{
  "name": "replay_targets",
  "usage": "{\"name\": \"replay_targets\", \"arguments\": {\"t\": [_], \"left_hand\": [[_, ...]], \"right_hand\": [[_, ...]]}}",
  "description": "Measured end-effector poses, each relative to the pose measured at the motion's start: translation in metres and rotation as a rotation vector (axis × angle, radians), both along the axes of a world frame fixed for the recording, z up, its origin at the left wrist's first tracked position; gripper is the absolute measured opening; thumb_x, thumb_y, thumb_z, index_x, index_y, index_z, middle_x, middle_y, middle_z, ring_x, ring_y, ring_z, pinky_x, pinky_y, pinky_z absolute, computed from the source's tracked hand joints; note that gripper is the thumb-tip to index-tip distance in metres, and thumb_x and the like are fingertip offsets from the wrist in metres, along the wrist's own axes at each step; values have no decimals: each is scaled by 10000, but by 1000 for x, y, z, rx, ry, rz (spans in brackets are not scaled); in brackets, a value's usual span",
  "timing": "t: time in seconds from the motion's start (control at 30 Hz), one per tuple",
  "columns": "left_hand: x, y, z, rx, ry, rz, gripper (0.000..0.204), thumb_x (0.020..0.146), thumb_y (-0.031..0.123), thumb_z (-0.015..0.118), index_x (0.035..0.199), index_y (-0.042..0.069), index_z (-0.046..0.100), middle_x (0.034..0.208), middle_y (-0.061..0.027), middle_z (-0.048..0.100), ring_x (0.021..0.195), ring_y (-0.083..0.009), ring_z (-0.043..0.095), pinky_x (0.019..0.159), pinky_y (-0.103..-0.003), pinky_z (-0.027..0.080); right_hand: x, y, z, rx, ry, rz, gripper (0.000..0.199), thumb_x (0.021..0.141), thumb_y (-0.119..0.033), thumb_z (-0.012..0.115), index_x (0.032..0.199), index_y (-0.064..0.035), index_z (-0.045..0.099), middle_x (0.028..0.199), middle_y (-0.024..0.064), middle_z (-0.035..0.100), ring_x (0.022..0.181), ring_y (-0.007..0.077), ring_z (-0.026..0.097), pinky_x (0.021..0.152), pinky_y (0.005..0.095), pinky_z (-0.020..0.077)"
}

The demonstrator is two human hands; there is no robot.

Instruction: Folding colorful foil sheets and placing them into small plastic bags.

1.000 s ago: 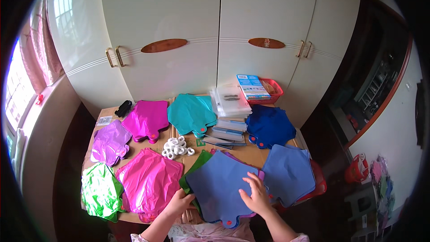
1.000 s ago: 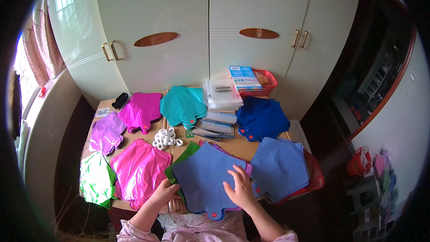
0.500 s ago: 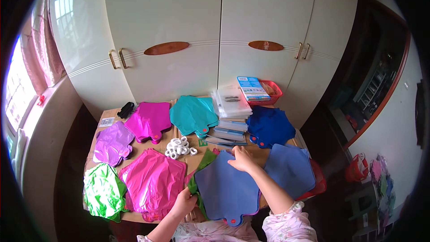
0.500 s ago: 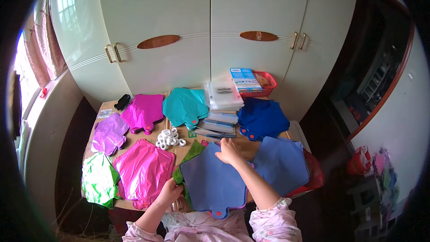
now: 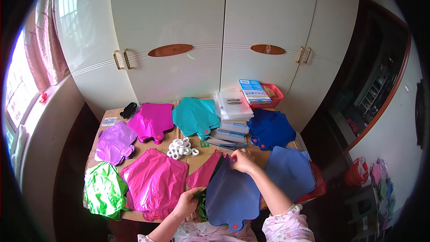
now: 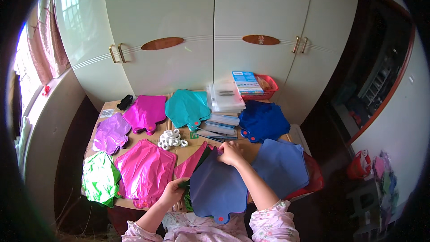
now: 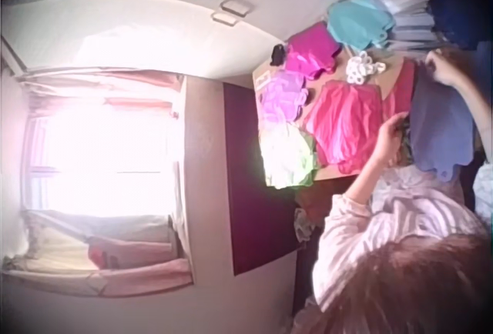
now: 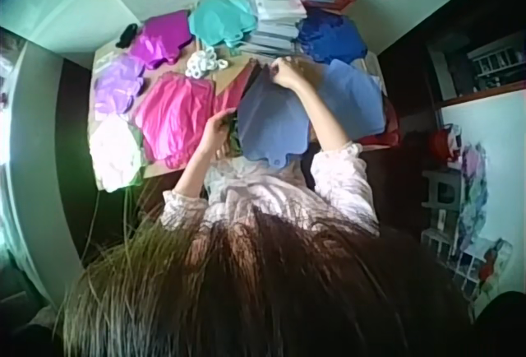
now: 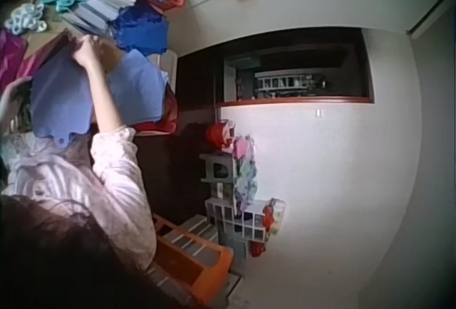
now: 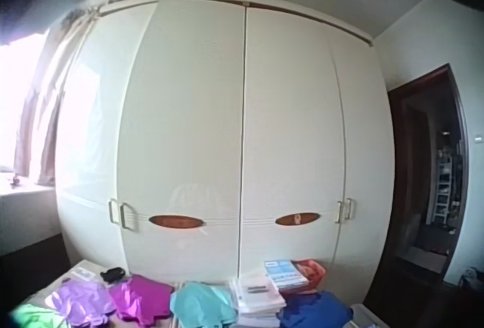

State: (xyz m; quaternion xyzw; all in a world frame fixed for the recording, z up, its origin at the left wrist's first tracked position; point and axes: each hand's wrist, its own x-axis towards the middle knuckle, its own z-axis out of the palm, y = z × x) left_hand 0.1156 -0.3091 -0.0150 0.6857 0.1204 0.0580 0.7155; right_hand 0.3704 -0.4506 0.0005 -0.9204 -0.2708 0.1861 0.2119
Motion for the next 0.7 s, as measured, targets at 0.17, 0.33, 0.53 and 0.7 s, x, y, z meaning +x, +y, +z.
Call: {"name": "replay_targets", "arguments": {"t": [0.17,0.33,0.53,0.7], "left_hand": [[3,-3,0,-24,-42,-19,485,812,-175,362,1222,-11,562,1038,-19,629,964,-82,545,876,-202,415],[1,1,0,-12,-67,50,416,828,-164,410,1174,-12,586,1006,1,633,954,-75,545,869,-206,420],[5,1,3,-121,-66,120,380,838,-133,443,1175,-6,561,1034,-8,632,981,-85,555,893,-228,425],[3,5,1,-72,-34,213,450,842,-82,482,1280,12,448,1111,-53,608,1019,-111,553,907,-250,424]], "right_hand": [[-1,-3,-7,105,10,13,561,596,-316,793,1095,-172,580,1213,93,460,1238,316,362,1018,477,269],[-8,-4,5,120,11,127,533,594,-313,799,1070,-176,602,1193,77,468,1204,291,389,1004,470,278],[0,-9,-13,229,-100,205,414,653,-300,770,1016,-162,625,1072,37,586,1120,273,462,962,443,328],[2,-9,-7,261,-127,291,228,733,-210,720,922,-103,648,957,34,646,1026,251,513,906,392,388]]}}
